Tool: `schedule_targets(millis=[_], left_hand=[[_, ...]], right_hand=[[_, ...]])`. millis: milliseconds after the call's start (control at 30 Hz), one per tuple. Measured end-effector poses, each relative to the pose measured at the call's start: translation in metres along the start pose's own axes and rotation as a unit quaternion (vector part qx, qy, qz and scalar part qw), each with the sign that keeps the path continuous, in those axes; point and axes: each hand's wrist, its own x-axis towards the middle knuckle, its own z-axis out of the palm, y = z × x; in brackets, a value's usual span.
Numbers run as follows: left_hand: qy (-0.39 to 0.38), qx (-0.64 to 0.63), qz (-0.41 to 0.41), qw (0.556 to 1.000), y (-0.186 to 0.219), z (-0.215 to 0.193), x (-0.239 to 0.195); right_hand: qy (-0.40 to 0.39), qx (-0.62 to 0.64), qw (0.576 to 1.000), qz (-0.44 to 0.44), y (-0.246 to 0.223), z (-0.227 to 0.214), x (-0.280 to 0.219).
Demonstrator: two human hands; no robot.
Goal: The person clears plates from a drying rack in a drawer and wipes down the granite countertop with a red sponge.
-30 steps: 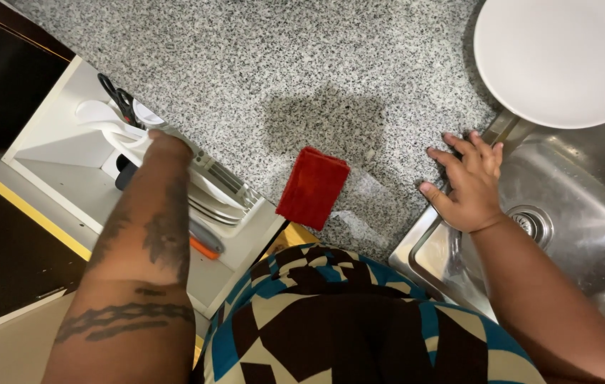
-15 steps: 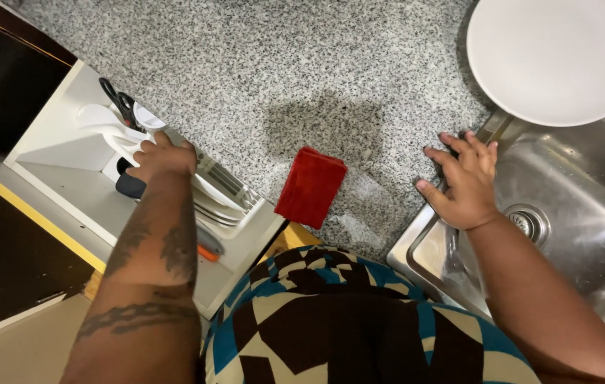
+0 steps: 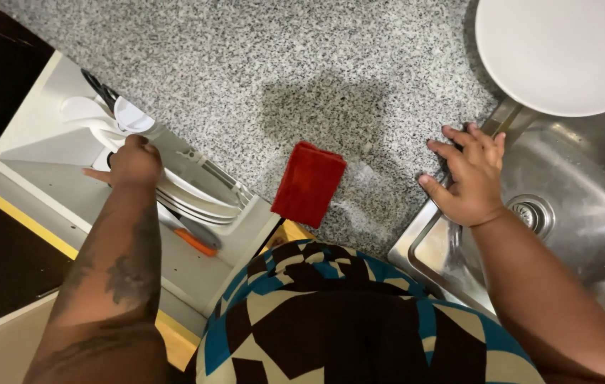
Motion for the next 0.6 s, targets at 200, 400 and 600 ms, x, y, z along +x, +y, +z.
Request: schedule_targets(millis=[200,400,600], left_hand=[[-0.032,-0.061,-0.05,0.996,0.007,0.012,0.022],[-0.068,-0.017,-0.038,0.997,0.029,-0.011,-0.007],[-0.172,0.108,-0.094,0.975,0.025,-0.014,0.013]], right_hand=[[0.01,-0.004,1.0,0.004,-0.005,-0.001,0.0],[0.006,-0.009,1.0,0.007,-0.001,0.0,-0.002],[0.02,-0.021,0.999,-0.046,-0.002,-0.001,-0.002]])
